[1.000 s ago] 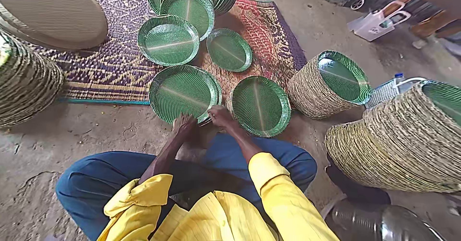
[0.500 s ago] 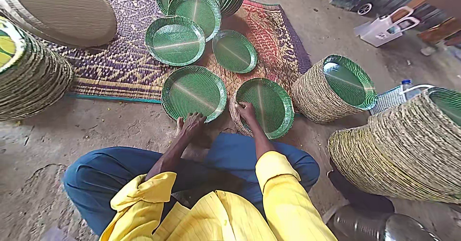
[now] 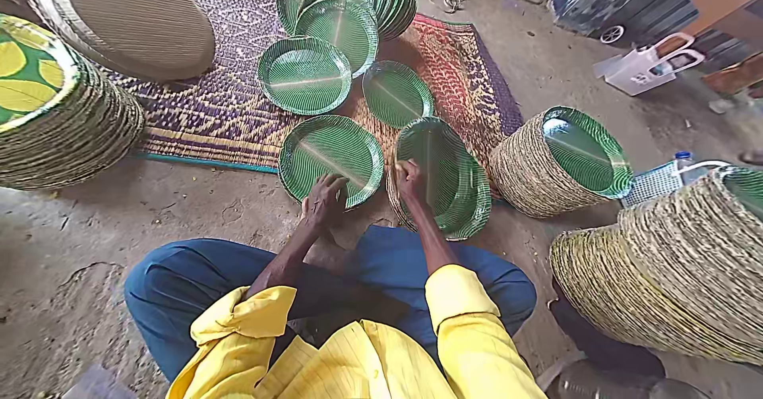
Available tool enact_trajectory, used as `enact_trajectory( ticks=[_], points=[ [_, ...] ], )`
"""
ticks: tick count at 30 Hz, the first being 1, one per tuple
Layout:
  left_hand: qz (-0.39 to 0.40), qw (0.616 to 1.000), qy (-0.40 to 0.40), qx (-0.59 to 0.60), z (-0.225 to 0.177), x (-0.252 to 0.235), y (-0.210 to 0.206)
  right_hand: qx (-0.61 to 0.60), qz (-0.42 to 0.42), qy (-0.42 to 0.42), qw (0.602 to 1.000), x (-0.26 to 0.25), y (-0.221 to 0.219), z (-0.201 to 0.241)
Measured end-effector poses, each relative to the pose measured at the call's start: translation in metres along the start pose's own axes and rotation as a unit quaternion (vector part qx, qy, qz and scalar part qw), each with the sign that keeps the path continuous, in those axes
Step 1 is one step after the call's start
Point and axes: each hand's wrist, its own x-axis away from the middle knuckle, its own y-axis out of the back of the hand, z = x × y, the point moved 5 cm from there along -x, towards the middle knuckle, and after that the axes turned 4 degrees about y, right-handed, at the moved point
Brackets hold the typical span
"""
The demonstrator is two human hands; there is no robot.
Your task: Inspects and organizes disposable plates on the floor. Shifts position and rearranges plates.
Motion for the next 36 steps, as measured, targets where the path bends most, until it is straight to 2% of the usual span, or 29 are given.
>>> enact_trajectory(
  ticks=[2, 3, 4, 6, 7, 9, 11, 12, 13, 15, 17, 18, 19, 21, 23, 26, 30, 33, 36],
  points=[
    [-0.146, 0.988, -0.035, 0.024, -0.005, -0.008, 0.024, -0.023, 0.042, 0.113, 0.992, 0.006, -0.021, 0.043],
    [-0.182, 0.982, -0.038, 0.023, -0.007, -0.012, 0.036, -0.027, 0.078, 0.164, 0.983, 0.012, -0.038, 0.063],
    [-0.195, 0.980, -0.034, 0.012, -0.006, -0.016, 0.046, -0.030, 0.121, 0.202, 0.972, 0.018, -0.059, 0.079],
    [-0.166, 0.986, -0.005, -0.031, 0.005, -0.021, 0.054, -0.032, 0.267, 0.184, 0.945, 0.031, -0.103, 0.098],
    [-0.116, 0.991, 0.025, -0.058, 0.011, -0.021, 0.050, -0.035, 0.331, 0.163, 0.929, 0.038, -0.123, 0.098],
    [0.073, 0.984, 0.116, -0.111, 0.023, -0.018, 0.031, -0.026, 0.406, 0.131, 0.904, 0.052, -0.144, 0.090],
    [0.272, 0.928, 0.179, -0.180, 0.029, -0.010, 0.006, -0.022, 0.425, 0.104, 0.899, 0.055, -0.136, 0.085],
    [0.342, 0.894, 0.190, -0.217, 0.029, -0.004, -0.004, -0.019, 0.441, 0.100, 0.892, 0.051, -0.126, 0.081],
    [0.378, 0.874, 0.192, -0.240, 0.029, -0.001, -0.011, -0.009, 0.438, 0.112, 0.892, 0.045, -0.118, 0.071],
    [0.397, 0.865, 0.173, -0.253, 0.033, 0.003, -0.020, 0.008, 0.359, 0.085, 0.930, 0.030, -0.091, 0.035],
    [0.411, 0.856, 0.167, -0.264, 0.028, 0.004, -0.024, 0.010, 0.201, -0.022, 0.979, 0.015, -0.051, -0.008],
    [0.420, 0.850, 0.174, -0.267, 0.024, 0.005, -0.026, 0.016, 0.139, -0.085, 0.986, 0.012, -0.031, -0.024],
    [0.423, 0.847, 0.185, -0.265, 0.020, 0.006, -0.028, 0.025, 0.120, -0.152, 0.981, 0.012, -0.018, -0.040],
    [0.420, 0.853, 0.179, -0.253, 0.019, 0.007, -0.033, 0.037, 0.154, -0.252, 0.955, 0.019, -0.014, -0.068],
    [0.410, 0.874, 0.144, -0.218, 0.019, 0.004, -0.036, 0.046, 0.193, -0.289, 0.936, 0.022, -0.021, -0.074],
    [0.382, 0.897, 0.119, -0.191, 0.020, 0.000, -0.036, 0.052, 0.205, -0.283, 0.936, 0.020, -0.027, -0.063],
    [0.397, 0.881, 0.099, -0.235, 0.024, 0.010, -0.050, 0.042, 0.195, -0.296, 0.934, 0.018, -0.021, -0.062],
    [0.418, 0.886, 0.086, -0.182, 0.013, 0.014, -0.058, 0.032, 0.174, -0.293, 0.939, 0.018, -0.017, -0.071],
    [0.414, 0.894, 0.096, -0.142, 0.013, 0.012, -0.054, 0.014, 0.139, -0.326, 0.935, 0.015, -0.008, -0.071]
  ],
)
